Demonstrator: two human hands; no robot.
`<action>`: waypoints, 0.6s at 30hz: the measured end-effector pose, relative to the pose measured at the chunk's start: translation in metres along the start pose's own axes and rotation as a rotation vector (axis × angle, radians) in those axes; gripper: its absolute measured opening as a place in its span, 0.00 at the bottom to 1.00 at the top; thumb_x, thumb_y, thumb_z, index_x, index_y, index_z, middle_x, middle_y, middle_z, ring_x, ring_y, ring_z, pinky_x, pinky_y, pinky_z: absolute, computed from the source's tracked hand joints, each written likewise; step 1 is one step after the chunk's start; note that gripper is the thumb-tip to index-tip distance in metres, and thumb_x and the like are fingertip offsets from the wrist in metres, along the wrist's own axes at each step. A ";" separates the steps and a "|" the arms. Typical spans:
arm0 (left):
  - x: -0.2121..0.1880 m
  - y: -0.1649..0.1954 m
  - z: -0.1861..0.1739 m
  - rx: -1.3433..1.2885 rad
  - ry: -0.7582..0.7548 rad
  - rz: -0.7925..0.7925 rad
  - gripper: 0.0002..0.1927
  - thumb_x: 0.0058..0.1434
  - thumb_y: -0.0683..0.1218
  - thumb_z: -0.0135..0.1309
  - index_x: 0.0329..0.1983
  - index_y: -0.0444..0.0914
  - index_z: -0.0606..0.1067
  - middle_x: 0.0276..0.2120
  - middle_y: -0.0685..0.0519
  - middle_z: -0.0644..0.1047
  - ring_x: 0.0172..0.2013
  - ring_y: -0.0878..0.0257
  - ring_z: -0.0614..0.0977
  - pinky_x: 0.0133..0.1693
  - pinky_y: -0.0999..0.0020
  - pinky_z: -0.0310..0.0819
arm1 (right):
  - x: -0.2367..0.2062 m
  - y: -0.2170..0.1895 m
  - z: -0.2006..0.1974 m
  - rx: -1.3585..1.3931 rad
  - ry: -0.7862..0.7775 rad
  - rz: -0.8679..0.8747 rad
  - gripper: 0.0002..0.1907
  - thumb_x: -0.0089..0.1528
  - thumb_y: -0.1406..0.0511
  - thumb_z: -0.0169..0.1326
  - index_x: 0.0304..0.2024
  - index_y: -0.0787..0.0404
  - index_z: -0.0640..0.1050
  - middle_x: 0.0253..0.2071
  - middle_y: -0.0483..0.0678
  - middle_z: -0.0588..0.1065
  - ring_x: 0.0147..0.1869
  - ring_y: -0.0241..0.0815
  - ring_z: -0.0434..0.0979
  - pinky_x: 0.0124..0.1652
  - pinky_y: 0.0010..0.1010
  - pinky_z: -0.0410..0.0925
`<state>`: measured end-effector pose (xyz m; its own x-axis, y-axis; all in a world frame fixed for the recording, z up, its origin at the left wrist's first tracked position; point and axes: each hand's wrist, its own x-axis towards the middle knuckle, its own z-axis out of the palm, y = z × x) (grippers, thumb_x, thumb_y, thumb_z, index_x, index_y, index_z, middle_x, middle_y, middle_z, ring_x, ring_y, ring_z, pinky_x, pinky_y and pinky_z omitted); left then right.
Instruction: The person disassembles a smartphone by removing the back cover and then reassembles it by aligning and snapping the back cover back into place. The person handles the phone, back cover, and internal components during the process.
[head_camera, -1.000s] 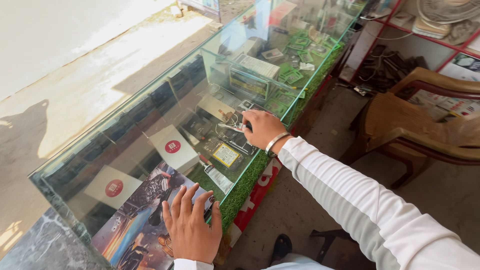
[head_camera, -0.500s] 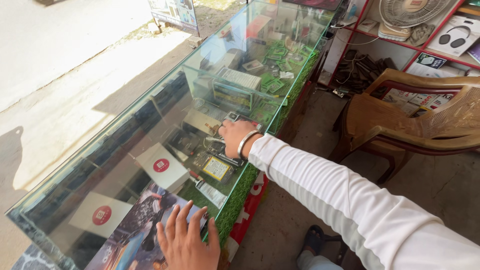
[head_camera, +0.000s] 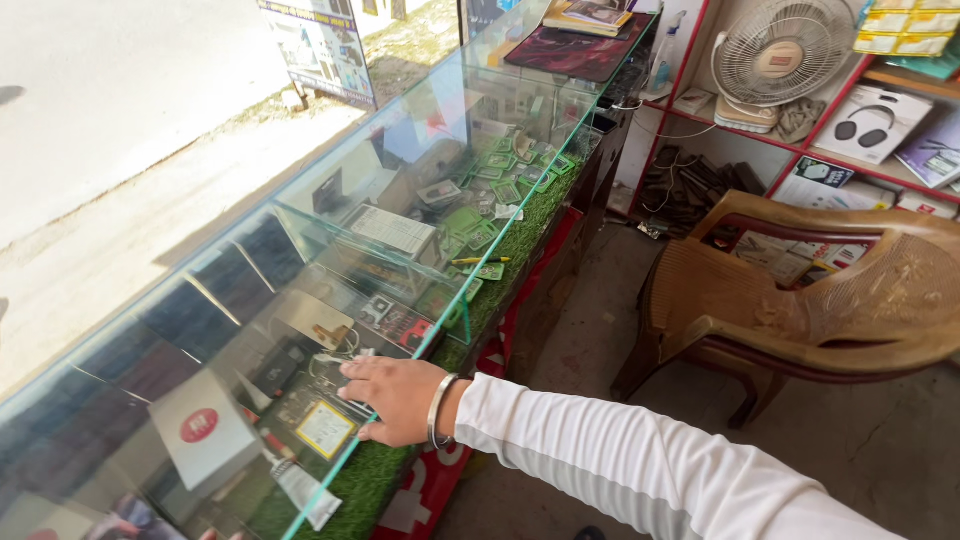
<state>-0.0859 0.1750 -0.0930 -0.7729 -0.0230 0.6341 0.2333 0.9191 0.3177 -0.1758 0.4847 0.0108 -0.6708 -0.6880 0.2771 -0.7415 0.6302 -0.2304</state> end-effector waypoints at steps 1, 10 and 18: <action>0.002 0.017 -0.011 0.008 0.016 -0.009 0.26 0.53 0.56 0.62 0.57 0.50 0.75 0.63 0.51 0.73 0.69 0.51 0.71 0.71 0.43 0.56 | -0.005 0.009 -0.002 0.029 -0.016 0.004 0.32 0.60 0.51 0.60 0.62 0.59 0.74 0.72 0.55 0.65 0.77 0.52 0.63 0.72 0.41 0.58; 0.068 0.205 0.004 0.381 -0.450 -0.187 0.53 0.43 0.63 0.66 0.73 0.52 0.60 0.74 0.52 0.56 0.73 0.52 0.53 0.69 0.39 0.40 | -0.027 0.050 -0.028 -0.030 -0.045 -0.102 0.40 0.54 0.62 0.61 0.69 0.48 0.66 0.76 0.47 0.59 0.79 0.48 0.55 0.73 0.49 0.49; 0.079 0.214 -0.005 0.448 -0.549 -0.207 0.58 0.45 0.63 0.66 0.78 0.56 0.50 0.76 0.55 0.49 0.75 0.53 0.49 0.71 0.41 0.37 | -0.029 0.045 -0.031 -0.033 -0.116 -0.079 0.47 0.53 0.60 0.63 0.73 0.51 0.58 0.78 0.48 0.50 0.81 0.49 0.45 0.74 0.52 0.40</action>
<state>-0.0941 0.3680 0.0283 -0.9865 -0.1205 0.1106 -0.1213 0.9926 -0.0002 -0.1896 0.5440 0.0217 -0.6094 -0.7715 0.1830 -0.7922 0.5829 -0.1808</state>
